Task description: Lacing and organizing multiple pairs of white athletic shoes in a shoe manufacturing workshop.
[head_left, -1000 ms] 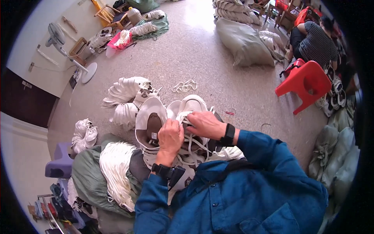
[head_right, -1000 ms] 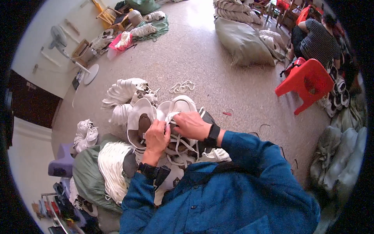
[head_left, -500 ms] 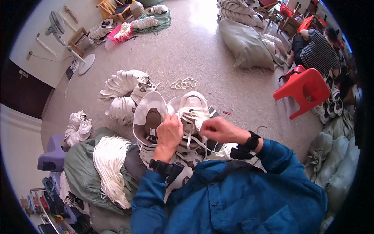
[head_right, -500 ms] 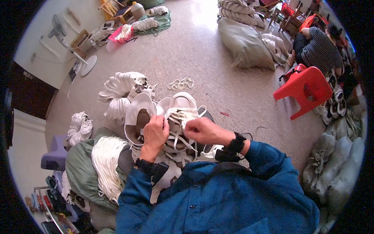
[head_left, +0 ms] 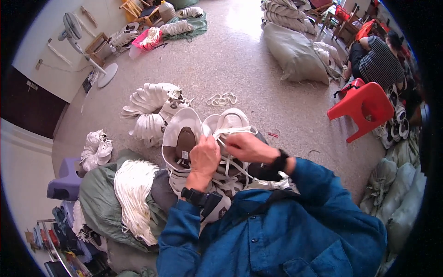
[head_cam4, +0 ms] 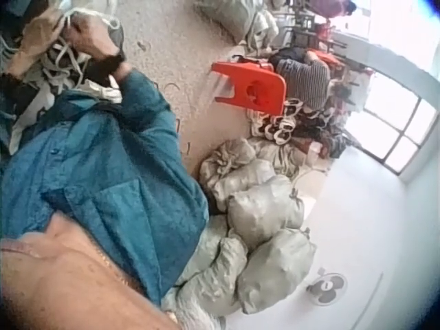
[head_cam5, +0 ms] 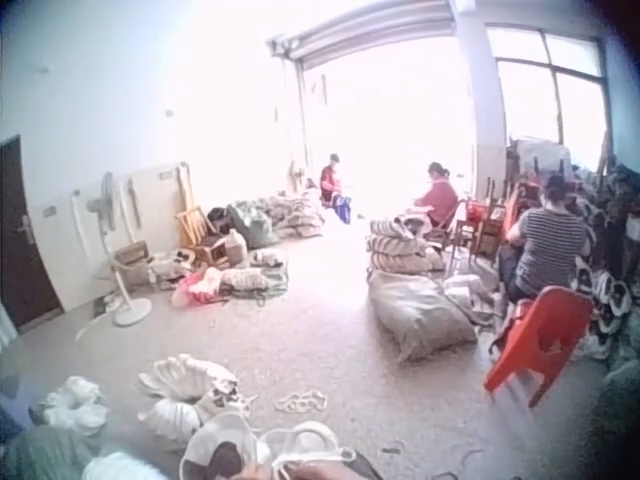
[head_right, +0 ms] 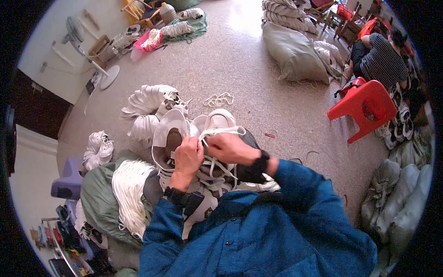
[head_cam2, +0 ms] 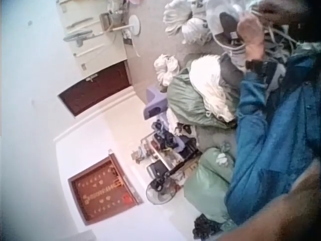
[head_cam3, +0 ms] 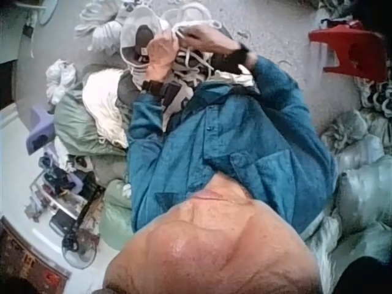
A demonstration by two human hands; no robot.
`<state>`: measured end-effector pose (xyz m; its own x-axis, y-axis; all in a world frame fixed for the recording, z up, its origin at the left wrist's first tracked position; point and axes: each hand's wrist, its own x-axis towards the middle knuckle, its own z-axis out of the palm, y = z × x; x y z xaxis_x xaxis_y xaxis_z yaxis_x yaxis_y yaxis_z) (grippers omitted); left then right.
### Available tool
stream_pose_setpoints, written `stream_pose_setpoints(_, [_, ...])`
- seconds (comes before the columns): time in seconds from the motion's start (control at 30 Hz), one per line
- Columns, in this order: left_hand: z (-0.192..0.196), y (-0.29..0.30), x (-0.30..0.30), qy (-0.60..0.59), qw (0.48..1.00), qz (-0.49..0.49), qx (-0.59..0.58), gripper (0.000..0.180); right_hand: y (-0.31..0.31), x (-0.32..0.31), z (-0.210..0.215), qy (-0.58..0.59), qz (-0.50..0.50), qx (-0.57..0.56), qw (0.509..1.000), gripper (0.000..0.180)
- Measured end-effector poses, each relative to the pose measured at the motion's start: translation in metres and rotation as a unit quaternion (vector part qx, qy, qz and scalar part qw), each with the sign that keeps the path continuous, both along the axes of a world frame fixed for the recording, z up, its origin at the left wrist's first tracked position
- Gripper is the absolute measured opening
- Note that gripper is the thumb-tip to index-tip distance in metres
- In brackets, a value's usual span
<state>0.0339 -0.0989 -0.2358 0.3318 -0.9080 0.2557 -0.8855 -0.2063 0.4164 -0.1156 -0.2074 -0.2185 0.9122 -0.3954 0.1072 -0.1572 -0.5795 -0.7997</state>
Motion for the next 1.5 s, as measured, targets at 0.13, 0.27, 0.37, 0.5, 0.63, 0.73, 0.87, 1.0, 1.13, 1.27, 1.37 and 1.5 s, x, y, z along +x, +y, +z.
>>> stream_pose_setpoints(0.13, [-0.002, 0.004, 0.006, -0.048, 0.999, -0.005, 0.017, 0.012, -0.013, -0.100, 0.034, 0.157, 0.148, 0.189, 0.958, 0.028])
stream_pose_setpoints(0.27, [0.011, -0.002, 0.000, -0.043, 0.999, -0.022, 0.006, 0.012, -0.048, -0.266, -0.054, 0.386, 0.028, -0.062, 0.920, 0.021])
stream_pose_setpoints(0.37, [0.011, 0.000, -0.003, -0.050, 0.998, -0.016, 0.036, 0.013, -0.044, -0.302, -0.077, 0.499, -0.018, 0.092, 0.862, 0.022])
stream_pose_setpoints(0.5, [0.019, 0.001, 0.002, -0.010, 0.998, -0.018, 0.056, 0.013, -0.019, -0.241, -0.072, 0.253, -0.094, 0.017, 0.963, 0.016])
stream_pose_setpoints(0.63, [0.020, -0.010, -0.004, -0.064, 0.995, -0.070, 0.001, 0.023, -0.009, -0.159, -0.045, 0.068, -0.141, -0.052, 0.986, 0.024])
stream_pose_setpoints(0.73, [0.011, -0.011, -0.002, -0.117, 0.990, -0.076, 0.012, 0.026, 0.008, -0.094, -0.013, 0.008, -0.119, -0.031, 0.992, 0.037])
stream_pose_setpoints(0.87, [0.010, -0.011, -0.003, -0.152, 0.983, -0.072, 0.078, 0.028, 0.023, -0.051, -0.012, 0.053, -0.136, -0.051, 0.988, 0.055])
stream_pose_setpoints(1.0, [0.007, -0.003, 0.005, -0.134, 0.987, -0.075, 0.048, 0.026, 0.028, -0.044, -0.017, 0.040, -0.143, -0.075, 0.986, 0.048])
stream_pose_setpoints(1.13, [0.010, 0.005, 0.002, -0.056, 0.995, -0.076, -0.016, 0.019, 0.024, -0.052, -0.029, 0.058, -0.154, 0.008, 0.986, 0.040])
stream_pose_setpoints(1.27, [0.015, 0.016, -0.008, -0.017, 0.997, -0.055, -0.054, 0.024, 0.020, -0.037, -0.064, -0.022, -0.164, 0.040, 0.985, 0.041])
stream_pose_setpoints(1.37, [0.012, 0.017, -0.010, -0.009, 0.997, -0.029, -0.070, 0.027, 0.020, -0.027, -0.075, -0.086, -0.169, 0.053, 0.980, 0.039])
stream_pose_setpoints(1.5, [0.017, 0.022, -0.016, 0.060, 0.997, 0.006, -0.048, 0.035, 0.020, -0.033, -0.070, -0.081, -0.152, 0.015, 0.985, 0.038])
